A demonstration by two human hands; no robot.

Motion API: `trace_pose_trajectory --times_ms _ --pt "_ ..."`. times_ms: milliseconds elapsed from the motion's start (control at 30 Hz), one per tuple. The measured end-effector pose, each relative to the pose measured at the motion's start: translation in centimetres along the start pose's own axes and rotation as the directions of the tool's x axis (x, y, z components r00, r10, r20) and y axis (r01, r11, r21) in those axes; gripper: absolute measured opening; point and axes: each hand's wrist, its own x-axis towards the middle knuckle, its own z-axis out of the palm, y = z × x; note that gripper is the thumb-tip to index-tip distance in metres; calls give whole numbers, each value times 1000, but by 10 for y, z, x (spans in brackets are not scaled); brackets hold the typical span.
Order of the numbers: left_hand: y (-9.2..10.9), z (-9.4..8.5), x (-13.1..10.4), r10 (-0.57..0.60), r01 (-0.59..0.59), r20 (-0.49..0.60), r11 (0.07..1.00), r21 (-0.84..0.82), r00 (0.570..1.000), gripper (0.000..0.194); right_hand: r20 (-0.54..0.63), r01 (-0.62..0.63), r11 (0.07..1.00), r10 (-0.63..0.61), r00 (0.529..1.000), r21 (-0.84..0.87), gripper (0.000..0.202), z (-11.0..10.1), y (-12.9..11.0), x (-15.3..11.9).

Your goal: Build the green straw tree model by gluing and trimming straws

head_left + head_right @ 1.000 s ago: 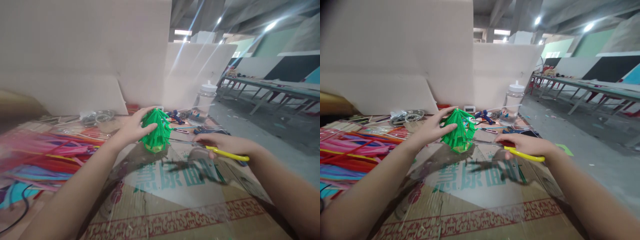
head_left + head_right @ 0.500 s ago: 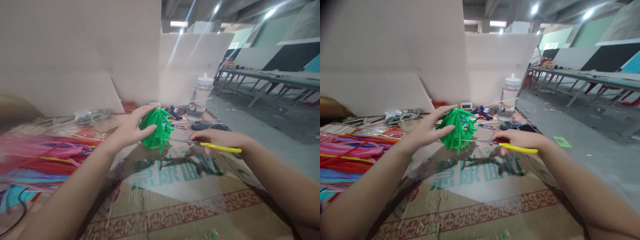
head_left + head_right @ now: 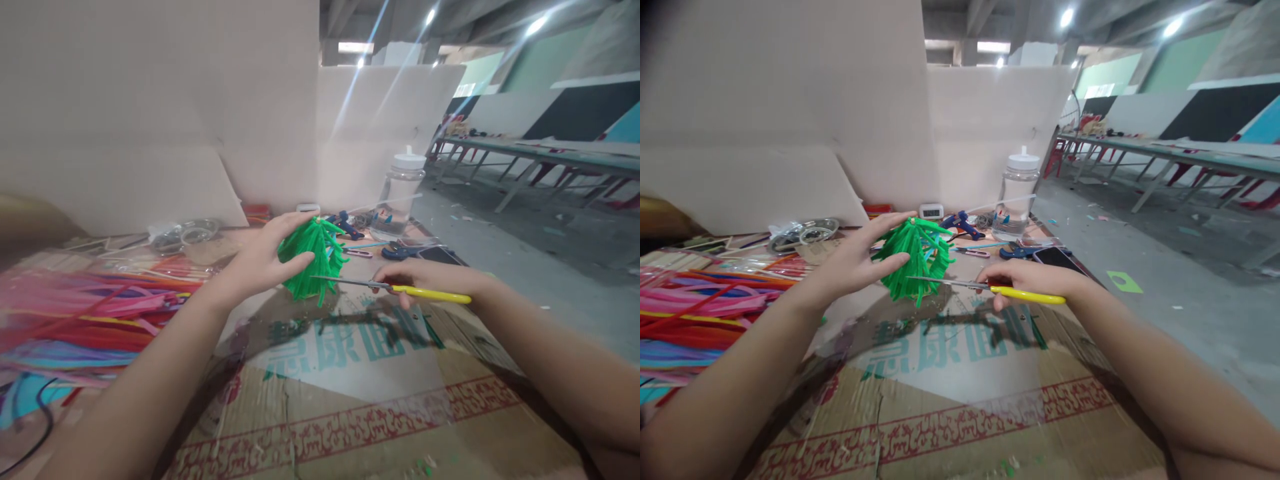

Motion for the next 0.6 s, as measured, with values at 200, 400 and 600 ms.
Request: trace_pose_trajectory --times_ms 200,400,600 --pt "-3 0 0 -8 8 -13 1000 -4 1000 61 -24 -31 1000 31 999 -1 35 4 -8 5" --pt "-8 0 0 -22 22 -20 1000 -9 1000 63 -48 -45 999 46 998 13 24 10 -16 5" --pt "-8 -1 0 -42 42 -2 998 -38 999 63 -36 -39 999 40 999 30 28 7 -12 4"
